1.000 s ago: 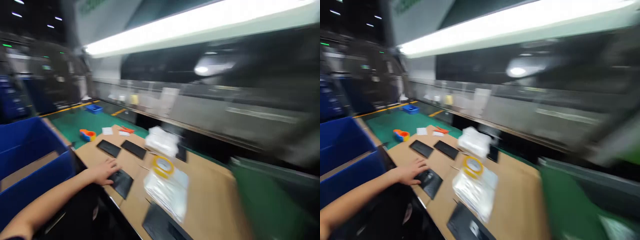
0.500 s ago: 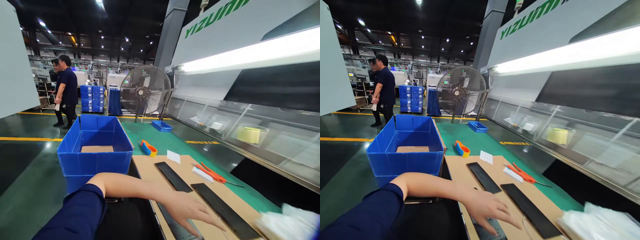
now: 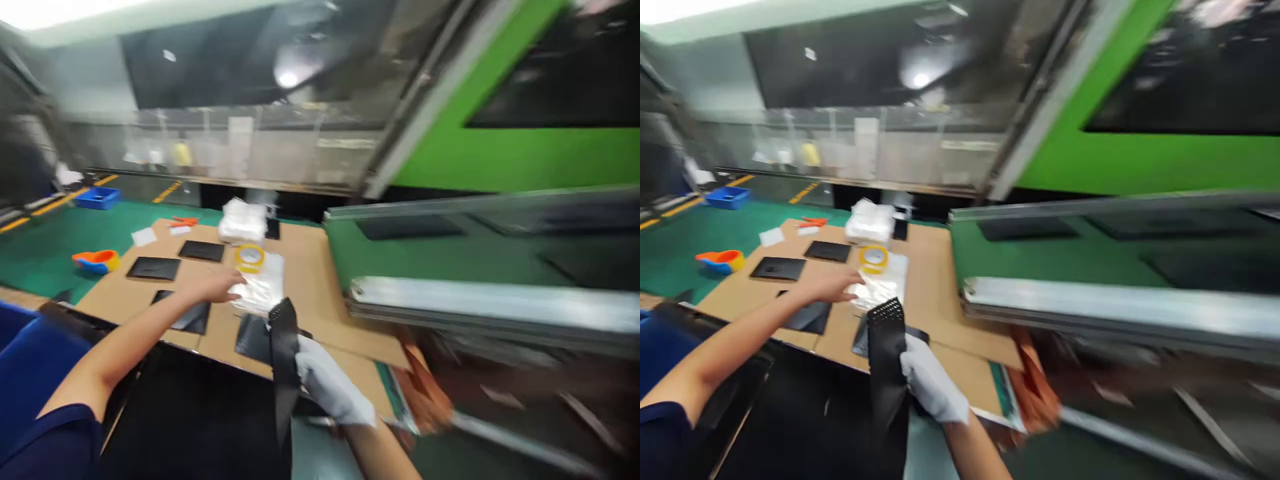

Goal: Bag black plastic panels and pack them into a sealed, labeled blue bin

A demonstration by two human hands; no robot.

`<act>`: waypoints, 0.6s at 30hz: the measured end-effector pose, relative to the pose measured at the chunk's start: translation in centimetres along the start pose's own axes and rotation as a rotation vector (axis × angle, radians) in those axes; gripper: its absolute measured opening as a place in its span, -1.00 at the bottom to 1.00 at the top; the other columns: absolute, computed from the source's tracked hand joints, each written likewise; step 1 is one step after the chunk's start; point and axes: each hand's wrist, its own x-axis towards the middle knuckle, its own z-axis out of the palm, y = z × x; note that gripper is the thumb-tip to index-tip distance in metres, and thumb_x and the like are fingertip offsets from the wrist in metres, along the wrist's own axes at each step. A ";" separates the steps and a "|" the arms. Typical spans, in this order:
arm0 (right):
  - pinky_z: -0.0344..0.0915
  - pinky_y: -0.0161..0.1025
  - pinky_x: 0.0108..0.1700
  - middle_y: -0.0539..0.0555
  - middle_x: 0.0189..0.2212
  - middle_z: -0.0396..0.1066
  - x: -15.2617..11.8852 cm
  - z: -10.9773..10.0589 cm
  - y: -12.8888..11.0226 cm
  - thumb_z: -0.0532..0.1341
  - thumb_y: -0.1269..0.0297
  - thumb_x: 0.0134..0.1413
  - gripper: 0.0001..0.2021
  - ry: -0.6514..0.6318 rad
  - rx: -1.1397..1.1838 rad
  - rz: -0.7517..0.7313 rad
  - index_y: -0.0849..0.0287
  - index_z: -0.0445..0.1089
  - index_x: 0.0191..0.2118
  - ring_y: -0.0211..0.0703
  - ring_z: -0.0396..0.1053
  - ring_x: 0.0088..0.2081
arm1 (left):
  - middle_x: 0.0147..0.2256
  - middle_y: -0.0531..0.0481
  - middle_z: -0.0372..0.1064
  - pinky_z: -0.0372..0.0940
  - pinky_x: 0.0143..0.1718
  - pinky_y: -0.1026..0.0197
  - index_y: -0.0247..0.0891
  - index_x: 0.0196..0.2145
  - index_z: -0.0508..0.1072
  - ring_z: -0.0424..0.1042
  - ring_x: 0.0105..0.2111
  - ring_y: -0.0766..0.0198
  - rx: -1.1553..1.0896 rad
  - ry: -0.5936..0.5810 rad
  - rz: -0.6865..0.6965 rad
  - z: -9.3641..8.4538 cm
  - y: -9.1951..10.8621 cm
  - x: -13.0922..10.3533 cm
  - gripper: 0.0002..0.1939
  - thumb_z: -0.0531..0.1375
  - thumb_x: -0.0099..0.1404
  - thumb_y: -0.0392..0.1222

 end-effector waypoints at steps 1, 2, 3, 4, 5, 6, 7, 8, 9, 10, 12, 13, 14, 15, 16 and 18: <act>0.36 -0.21 -0.33 0.03 -0.40 0.50 -1.7 0.1 0.8 0.26 0.38 -0.14 -0.91 0.068 0.073 0.057 0.20 0.51 -0.43 -0.07 0.38 -0.33 | 0.07 -0.28 0.46 0.33 0.13 -0.01 -0.29 0.12 0.47 0.46 0.06 -0.03 0.011 -0.014 0.009 0.8 -0.8 1.1 -0.61 0.22 0.37 -0.15; 0.33 -0.23 -0.36 0.02 -0.43 0.49 -3.2 0.3 1.5 0.22 0.41 -0.22 -0.87 0.132 0.152 0.107 0.19 0.50 -0.44 -0.10 0.36 -0.36 | 0.06 -0.27 0.46 0.33 0.12 0.00 -0.29 0.11 0.48 0.46 0.05 -0.03 0.020 -0.019 0.025 1.5 -1.4 2.2 -0.62 0.21 0.38 -0.14; 0.30 -0.25 -0.38 0.00 -0.44 0.48 -4.5 0.6 2.2 0.19 0.43 -0.28 -0.81 0.194 0.230 0.150 0.18 0.50 -0.43 -0.13 0.34 -0.39 | 0.04 -0.25 0.47 0.33 0.11 0.02 -0.29 0.09 0.49 0.47 0.04 -0.02 0.035 -0.021 0.034 2.3 -1.8 3.3 -0.64 0.20 0.39 -0.13; 0.28 -0.27 -0.39 -0.01 -0.45 0.47 -5.7 0.9 2.9 0.16 0.45 -0.33 -0.76 0.259 0.295 0.180 0.17 0.50 -0.42 -0.16 0.32 -0.40 | 0.01 -0.24 0.49 0.34 0.10 0.03 -0.29 0.06 0.50 0.47 0.03 -0.01 0.052 -0.020 0.038 3.0 -2.1 4.3 -0.66 0.20 0.39 -0.13; 0.28 -0.28 -0.38 -0.02 -0.44 0.47 -7.0 1.2 3.4 0.15 0.46 -0.36 -0.71 0.324 0.347 0.200 0.16 0.51 -0.41 -0.17 0.32 -0.39 | -0.02 -0.23 0.49 0.34 0.09 0.04 -0.29 0.04 0.51 0.47 0.02 -0.01 0.067 -0.017 0.037 3.7 -2.3 5.2 -0.68 0.20 0.39 -0.14; 0.31 -0.29 -0.33 -0.02 -0.41 0.50 -8.2 1.4 3.9 0.14 0.48 -0.39 -0.66 0.386 0.390 0.212 0.14 0.53 -0.38 -0.17 0.35 -0.36 | -0.04 -0.24 0.50 0.34 0.08 0.04 -0.30 0.02 0.52 0.47 0.01 -0.01 0.081 -0.015 0.032 4.3 -2.4 5.9 -0.70 0.20 0.39 -0.15; 0.34 -0.28 -0.27 -0.02 -0.35 0.53 -9.4 1.6 4.2 0.14 0.49 -0.41 -0.59 0.440 0.427 0.221 0.12 0.56 -0.32 -0.15 0.39 -0.31 | -0.05 -0.25 0.50 0.33 0.08 0.03 -0.32 0.00 0.53 0.47 0.00 -0.02 0.091 -0.015 0.028 4.8 -2.6 6.6 -0.71 0.20 0.38 -0.17; 0.38 -0.26 -0.17 0.00 -0.26 0.57 -10.6 1.8 4.4 0.15 0.49 -0.40 -0.53 0.483 0.465 0.227 0.10 0.59 -0.25 -0.11 0.43 -0.22 | -0.05 -0.27 0.50 0.32 0.09 0.02 -0.34 0.00 0.54 0.47 0.00 -0.03 0.094 -0.018 0.026 5.1 -2.8 7.1 -0.70 0.20 0.37 -0.19; 0.39 -0.21 -0.05 0.03 -0.15 0.59 -11.6 2.0 4.5 0.16 0.47 -0.37 -0.47 0.509 0.501 0.232 0.09 0.60 -0.15 -0.05 0.46 -0.11 | -0.04 -0.28 0.49 0.31 0.10 0.00 -0.35 0.00 0.54 0.46 0.01 -0.05 0.091 -0.027 0.034 5.3 -3.0 7.5 -0.69 0.22 0.35 -0.20; 0.37 -0.14 0.06 0.06 -0.04 0.58 -12.6 2.3 4.5 0.18 0.45 -0.32 -0.43 0.520 0.530 0.234 0.08 0.59 -0.06 0.01 0.47 -0.01 | -0.02 -0.29 0.48 0.30 0.11 -0.01 -0.35 0.01 0.54 0.45 0.03 -0.07 0.086 -0.047 0.054 5.5 -3.3 7.8 -0.67 0.25 0.31 -0.20; 0.30 -0.02 0.21 0.13 0.10 0.53 -14.0 2.9 4.1 0.20 0.39 -0.20 -0.42 0.527 0.547 0.239 0.10 0.55 0.06 0.11 0.43 0.13 | 0.03 -0.27 0.47 0.28 0.14 -0.01 -0.32 0.06 0.53 0.42 0.07 -0.08 0.078 -0.100 0.118 5.4 -4.1 7.9 -0.58 0.29 0.25 -0.18; 0.27 0.01 0.25 0.14 0.13 0.51 -14.4 3.1 3.9 0.20 0.37 -0.15 -0.43 0.538 0.538 0.236 0.11 0.54 0.08 0.13 0.41 0.17 | 0.06 -0.26 0.46 0.27 0.16 -0.01 -0.30 0.09 0.52 0.40 0.09 -0.08 0.074 -0.127 0.156 5.2 -4.6 7.8 -0.54 0.30 0.23 -0.18; 0.25 0.03 0.27 0.15 0.15 0.50 -14.6 3.4 3.7 0.19 0.36 -0.12 -0.44 0.555 0.526 0.230 0.12 0.54 0.09 0.14 0.40 0.19 | 0.07 -0.24 0.46 0.26 0.16 0.00 -0.29 0.11 0.51 0.40 0.10 -0.07 0.073 -0.153 0.193 5.1 -5.0 7.6 -0.51 0.29 0.21 -0.19; 0.24 0.03 0.28 0.14 0.15 0.50 -14.7 3.6 3.6 0.19 0.36 -0.11 -0.45 0.573 0.516 0.223 0.12 0.54 0.08 0.14 0.40 0.20 | 0.06 -0.23 0.46 0.26 0.16 0.02 -0.27 0.12 0.51 0.40 0.09 -0.06 0.076 -0.175 0.223 4.9 -5.5 7.5 -0.49 0.28 0.20 -0.20; 0.23 0.03 0.28 0.14 0.14 0.51 -14.5 3.8 3.4 0.19 0.37 -0.11 -0.45 0.587 0.512 0.217 0.11 0.54 0.08 0.14 0.40 0.20 | 0.05 -0.21 0.47 0.27 0.14 0.04 -0.26 0.11 0.52 0.42 0.07 -0.04 0.083 -0.191 0.242 4.8 -5.9 7.3 -0.49 0.27 0.18 -0.22; 0.22 0.04 0.30 0.14 0.11 0.53 -13.9 4.0 3.2 0.18 0.38 -0.12 -0.43 0.594 0.508 0.204 0.11 0.54 0.09 0.13 0.42 0.17 | -0.04 -0.18 0.51 0.30 0.05 0.08 -0.24 0.04 0.56 0.46 -0.02 0.00 0.105 -0.211 0.269 4.7 -6.5 7.2 -0.55 0.23 0.18 -0.27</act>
